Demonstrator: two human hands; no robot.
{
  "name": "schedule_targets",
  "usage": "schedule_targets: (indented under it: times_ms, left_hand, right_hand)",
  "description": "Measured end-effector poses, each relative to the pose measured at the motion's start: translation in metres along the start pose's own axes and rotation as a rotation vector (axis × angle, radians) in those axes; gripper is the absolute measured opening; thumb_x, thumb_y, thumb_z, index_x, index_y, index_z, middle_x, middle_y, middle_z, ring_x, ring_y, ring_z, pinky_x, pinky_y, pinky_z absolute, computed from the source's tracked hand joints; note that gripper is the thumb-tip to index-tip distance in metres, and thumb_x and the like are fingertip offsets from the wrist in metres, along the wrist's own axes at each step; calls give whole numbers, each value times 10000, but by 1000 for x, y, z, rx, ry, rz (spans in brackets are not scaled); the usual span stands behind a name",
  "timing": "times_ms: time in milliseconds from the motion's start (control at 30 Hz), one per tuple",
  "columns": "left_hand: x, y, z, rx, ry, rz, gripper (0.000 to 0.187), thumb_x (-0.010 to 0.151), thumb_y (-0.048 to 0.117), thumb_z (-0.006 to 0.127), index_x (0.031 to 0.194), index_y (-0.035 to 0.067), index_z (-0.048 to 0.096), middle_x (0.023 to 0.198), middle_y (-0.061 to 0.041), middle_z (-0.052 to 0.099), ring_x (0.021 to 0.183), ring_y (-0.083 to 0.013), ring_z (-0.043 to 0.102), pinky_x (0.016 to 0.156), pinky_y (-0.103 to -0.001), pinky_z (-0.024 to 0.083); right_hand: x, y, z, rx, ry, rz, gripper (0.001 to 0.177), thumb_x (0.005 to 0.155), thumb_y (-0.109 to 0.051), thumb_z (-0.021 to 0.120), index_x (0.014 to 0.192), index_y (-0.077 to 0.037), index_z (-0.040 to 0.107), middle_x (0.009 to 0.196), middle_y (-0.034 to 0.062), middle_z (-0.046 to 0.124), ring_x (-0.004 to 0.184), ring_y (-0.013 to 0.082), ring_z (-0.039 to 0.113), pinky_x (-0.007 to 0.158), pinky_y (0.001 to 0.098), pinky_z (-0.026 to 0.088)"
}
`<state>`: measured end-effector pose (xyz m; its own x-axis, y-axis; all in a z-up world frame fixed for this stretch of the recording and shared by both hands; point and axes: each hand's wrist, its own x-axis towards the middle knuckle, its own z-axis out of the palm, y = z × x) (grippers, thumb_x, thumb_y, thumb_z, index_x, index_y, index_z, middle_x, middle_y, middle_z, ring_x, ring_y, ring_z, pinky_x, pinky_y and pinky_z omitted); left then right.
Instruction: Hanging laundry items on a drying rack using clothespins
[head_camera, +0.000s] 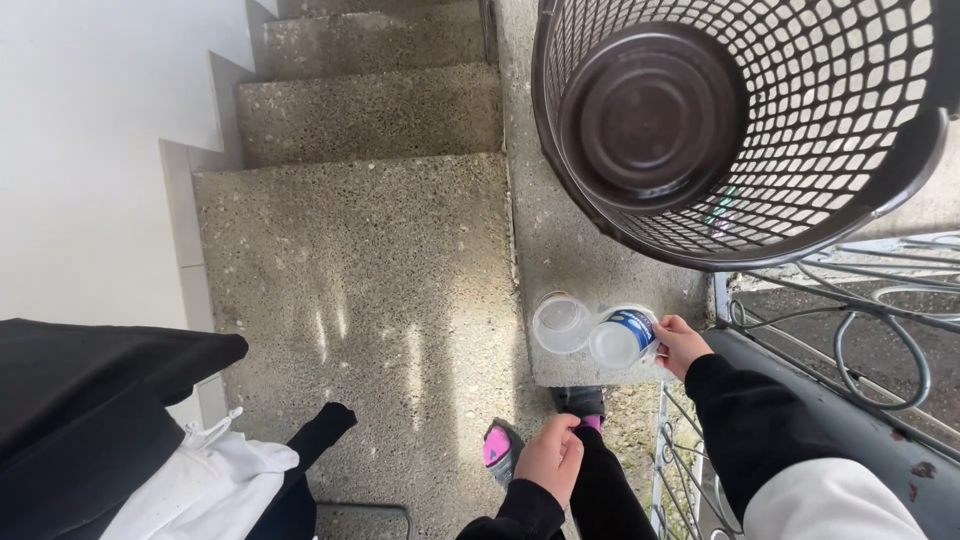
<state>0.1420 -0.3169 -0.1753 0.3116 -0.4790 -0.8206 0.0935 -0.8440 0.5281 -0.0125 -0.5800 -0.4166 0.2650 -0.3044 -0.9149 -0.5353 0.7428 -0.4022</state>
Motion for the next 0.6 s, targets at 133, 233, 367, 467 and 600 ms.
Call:
schedule_targets:
  times_ms: [133,233,367,467,600]
  left_hand:
    - [-3,-1,-4,23,-60,-110,330,977,274,501,1290,228,597,1053,43,732,921,-177,695,851,-348,524]
    - [0,-11,0,129,-114,-237,340,970,333,466,1284,299,591,1095,85,727,948,-159,690,820,-344,512]
    - [-3,-25,5,159,-101,-242,263,960,346,513,1206,297,594,1047,105,741,930,-166,703,853,-352,510]
    - [-7,-22,1,128,-211,-344,283,985,345,535,1257,295,595,1028,114,716,965,-154,681,888,-300,500]
    - [-8,-43,13,110,-205,-326,308,973,341,539,1268,283,605,922,115,681,939,-136,668,894,-291,504]
  right_hand:
    - [-5,-13,3,119,-83,133,123,1076,-180,516,1193,-144,507,738,42,411,587,143,341,472,315,292]
    - [-2,-9,-5,-176,0,160,252,1057,-249,551,1282,-168,631,728,12,390,573,121,349,474,270,297]
    - [-71,-84,33,-547,102,-51,371,1040,-166,520,1381,-38,592,1290,163,667,1179,310,617,1044,481,531]
    - [-63,-101,43,-797,304,-556,319,1032,-182,605,1303,-14,625,993,109,611,793,204,497,735,352,458]
    - [-35,-108,65,-1233,342,-918,206,984,-241,672,1121,-116,761,1164,60,716,1072,330,601,911,450,510]
